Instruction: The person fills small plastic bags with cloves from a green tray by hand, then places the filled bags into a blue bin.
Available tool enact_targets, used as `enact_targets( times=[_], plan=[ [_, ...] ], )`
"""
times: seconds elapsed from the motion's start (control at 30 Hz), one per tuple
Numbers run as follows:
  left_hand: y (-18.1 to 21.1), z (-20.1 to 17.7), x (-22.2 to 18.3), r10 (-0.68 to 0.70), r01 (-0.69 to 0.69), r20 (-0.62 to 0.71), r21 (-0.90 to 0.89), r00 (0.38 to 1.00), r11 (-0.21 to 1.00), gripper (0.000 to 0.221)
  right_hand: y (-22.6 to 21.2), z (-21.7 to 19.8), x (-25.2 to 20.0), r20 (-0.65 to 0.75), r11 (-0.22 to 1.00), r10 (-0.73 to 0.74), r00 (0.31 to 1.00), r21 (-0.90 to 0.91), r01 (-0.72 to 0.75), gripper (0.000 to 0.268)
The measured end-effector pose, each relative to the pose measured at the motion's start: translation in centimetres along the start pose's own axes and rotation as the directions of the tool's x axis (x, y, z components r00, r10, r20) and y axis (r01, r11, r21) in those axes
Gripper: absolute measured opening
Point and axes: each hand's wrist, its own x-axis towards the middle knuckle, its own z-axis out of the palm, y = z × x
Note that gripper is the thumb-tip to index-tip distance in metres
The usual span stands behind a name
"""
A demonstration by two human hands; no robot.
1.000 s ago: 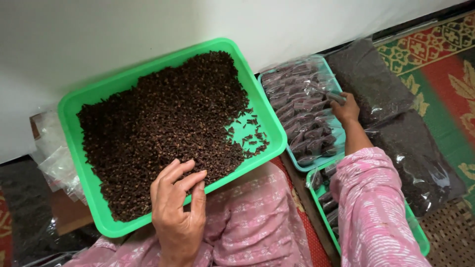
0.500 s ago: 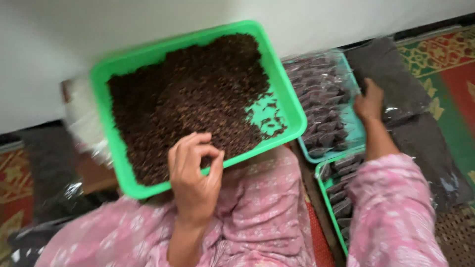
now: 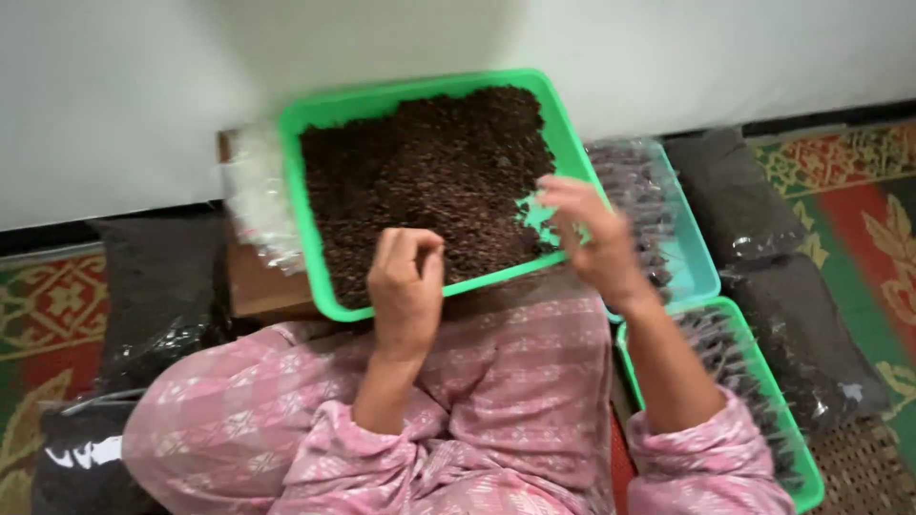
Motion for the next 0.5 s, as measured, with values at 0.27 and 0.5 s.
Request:
enact_targets(
  times=[0.27, 0.5],
  plan=[
    [-0.2, 1.3, -0.1, -0.034, 0.026, -0.058, -0.134, 0.998, 0.991, 0.022, -2.4, 8.4, 3.6, 0.36, 0.985, -0.115, 0.926, -0.083, 0.154, 0.061],
    [-1.4, 3.3, 0.2, -0.115, 0.112, -0.025, -0.111, 0.993, 0.988, 0.022, 0.8, 10.6, 6.0, 0.386, 0.951, -0.102, 0.917, -0.233, 0.204, 0.056]
  ],
)
